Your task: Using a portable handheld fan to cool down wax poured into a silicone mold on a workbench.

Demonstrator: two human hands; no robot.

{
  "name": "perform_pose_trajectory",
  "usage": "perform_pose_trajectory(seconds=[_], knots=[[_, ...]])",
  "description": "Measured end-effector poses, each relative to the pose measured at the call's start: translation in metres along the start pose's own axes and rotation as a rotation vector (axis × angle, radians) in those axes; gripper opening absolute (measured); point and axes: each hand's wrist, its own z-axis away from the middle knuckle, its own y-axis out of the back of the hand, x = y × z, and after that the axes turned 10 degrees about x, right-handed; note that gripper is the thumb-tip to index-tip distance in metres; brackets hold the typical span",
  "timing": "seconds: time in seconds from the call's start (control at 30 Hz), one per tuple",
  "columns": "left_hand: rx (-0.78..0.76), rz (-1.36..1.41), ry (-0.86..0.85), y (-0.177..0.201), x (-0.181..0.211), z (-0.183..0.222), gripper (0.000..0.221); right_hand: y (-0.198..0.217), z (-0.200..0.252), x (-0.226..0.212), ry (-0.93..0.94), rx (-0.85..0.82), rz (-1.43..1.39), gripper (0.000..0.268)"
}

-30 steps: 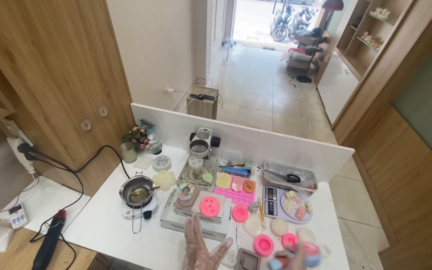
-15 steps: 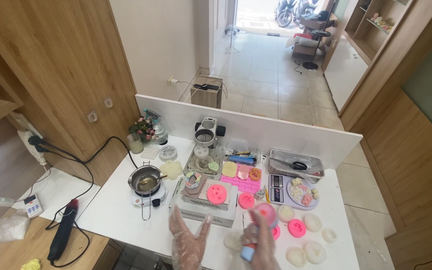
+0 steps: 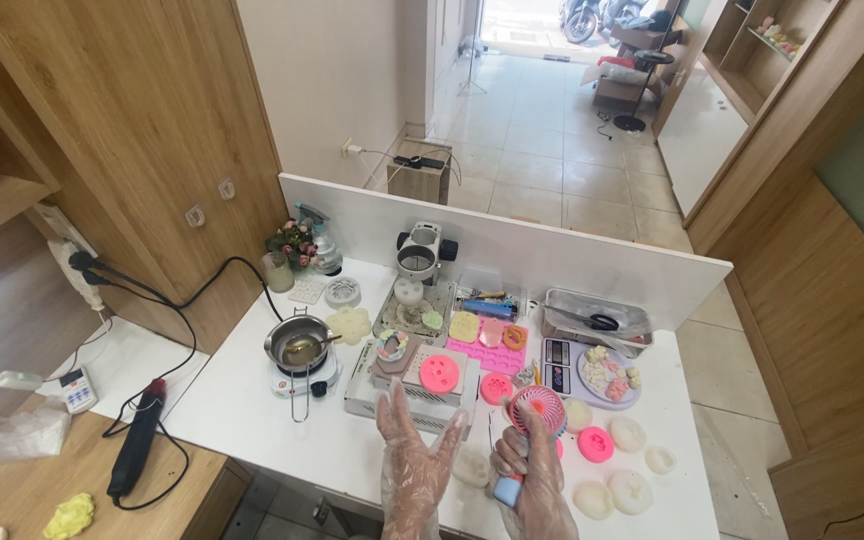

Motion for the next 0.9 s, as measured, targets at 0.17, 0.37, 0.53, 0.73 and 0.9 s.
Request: perform_pose_trajectory(seconds=[0.17, 0.37, 0.53, 0.73, 0.9], knots=[[-0.025, -0.019, 0.053, 0.0, 0.003, 0.001, 0.115, 0.005, 0.0, -0.011, 0.041, -0.016, 0.052, 0.036], [-0.012, -0.027, 0.061, -0.009, 0.002, 0.007, 0.116, 0.024, -0.01, -0.022, 0.045, -0.049, -0.029, 0.051], [0.019, 0.02, 0.038, -0.015, -0.009, 0.006, 0.124, 0.02, -0.007, -0.029, 0.013, -0.001, 0.068, 0.045], [-0.025, 0.009, 0.029, -0.02, -0.012, 0.005, 0.123, 0.029, -0.016, -0.022, -0.01, 0.018, 0.127, 0.038], [0.052, 0.068, -0.079, -0.028, -0.018, 0.013, 0.121, 0.055, -0.036, -0.007, -0.023, 0.051, 0.206, 0.031]])
